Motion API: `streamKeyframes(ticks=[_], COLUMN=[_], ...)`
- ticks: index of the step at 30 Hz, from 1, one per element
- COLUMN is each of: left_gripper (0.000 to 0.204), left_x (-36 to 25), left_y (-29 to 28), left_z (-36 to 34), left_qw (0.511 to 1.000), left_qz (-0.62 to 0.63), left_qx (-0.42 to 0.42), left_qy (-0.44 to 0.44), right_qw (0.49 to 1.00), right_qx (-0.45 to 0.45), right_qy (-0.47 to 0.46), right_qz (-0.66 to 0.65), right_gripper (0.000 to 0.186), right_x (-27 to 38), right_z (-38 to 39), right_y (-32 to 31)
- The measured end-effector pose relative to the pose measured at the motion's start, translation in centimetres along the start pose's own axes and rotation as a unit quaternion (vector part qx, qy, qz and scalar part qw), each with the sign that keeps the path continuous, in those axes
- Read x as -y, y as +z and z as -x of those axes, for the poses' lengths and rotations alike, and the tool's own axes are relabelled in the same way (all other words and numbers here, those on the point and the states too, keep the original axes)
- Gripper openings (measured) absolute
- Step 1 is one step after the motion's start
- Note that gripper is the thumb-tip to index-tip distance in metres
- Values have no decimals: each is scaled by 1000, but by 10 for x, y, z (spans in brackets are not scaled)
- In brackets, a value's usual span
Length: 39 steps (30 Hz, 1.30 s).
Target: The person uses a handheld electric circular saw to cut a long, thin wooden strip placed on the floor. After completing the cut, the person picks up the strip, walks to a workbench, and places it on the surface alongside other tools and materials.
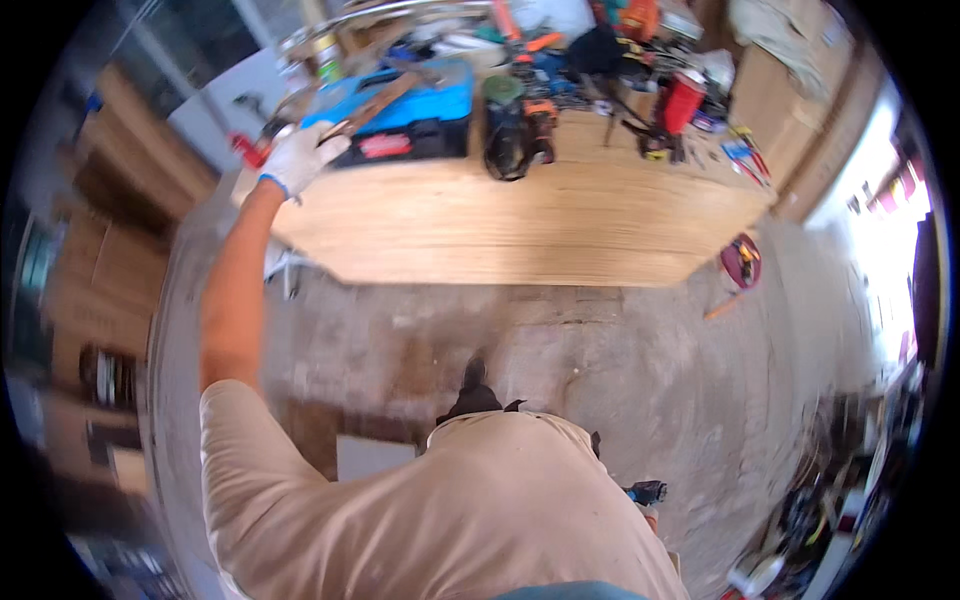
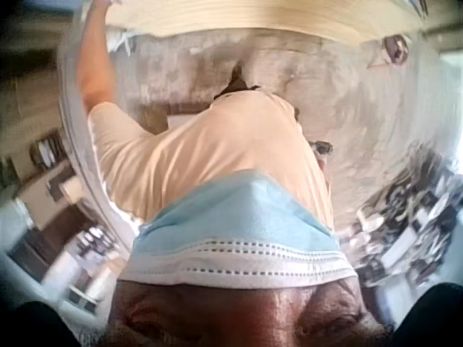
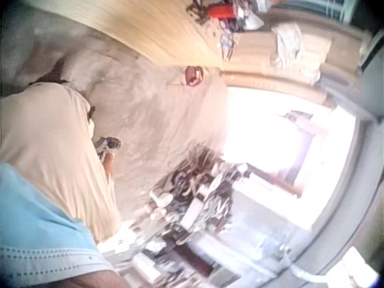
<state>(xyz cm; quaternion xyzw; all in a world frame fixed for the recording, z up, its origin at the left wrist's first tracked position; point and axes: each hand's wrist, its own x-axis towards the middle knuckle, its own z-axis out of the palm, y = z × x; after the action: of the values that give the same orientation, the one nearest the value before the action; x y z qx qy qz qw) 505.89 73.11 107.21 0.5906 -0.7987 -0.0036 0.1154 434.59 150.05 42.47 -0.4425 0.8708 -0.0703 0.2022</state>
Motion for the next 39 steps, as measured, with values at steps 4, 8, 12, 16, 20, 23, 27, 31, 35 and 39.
streamKeyframes(ticks=[4, 8, 12, 16, 20, 23, 27, 31, 35, 39], left_gripper=[51, 52, 52, 53, 48, 32, 28, 40, 44, 45], left_x=[15, 39, 113, 183, -69, -215, -321, -308, -181, -151], left_y=[41, 23, 52, 36, 111, 121, 193, 287, 395, 389], left_z=[-117, -176, -232, -319, -183, -86, 26, 113, 180, 232], left_qw=[974, 976, 978, 930, 891, 862, 822, 843, 877, 851], left_qz=[170, 84, 34, -126, -283, 419, 282, 255, 68, 76], left_qx=[43, 99, 47, -244, -243, 44, 205, 374, 411, 519], left_qy=[143, 173, 200, 243, 259, 280, 450, 291, 242, 12], right_qw=[969, 895, 814, 753, 890, 776, 806, 719, 753, 785], right_qx=[117, 153, 158, 134, 33, 194, 120, 91, -5, -124], right_qy=[212, 387, 531, 593, 409, 549, 539, 648, 619, 557], right_qz=[-57, -164, -174, -250, -198, -243, -212, -234, -224, -241], right_gripper=[40, 56, 62, 60, 40, 41, 46, 49, 52, 52], right_x=[57, 208, 303, 381, 379, 402, 373, 313, 273, 222], right_z=[83, 143, 203, 247, 380, 338, 362, 335, 249, 158], right_y=[-13, -14, -46, -7, 80, 87, 123, 81, -30, -129])
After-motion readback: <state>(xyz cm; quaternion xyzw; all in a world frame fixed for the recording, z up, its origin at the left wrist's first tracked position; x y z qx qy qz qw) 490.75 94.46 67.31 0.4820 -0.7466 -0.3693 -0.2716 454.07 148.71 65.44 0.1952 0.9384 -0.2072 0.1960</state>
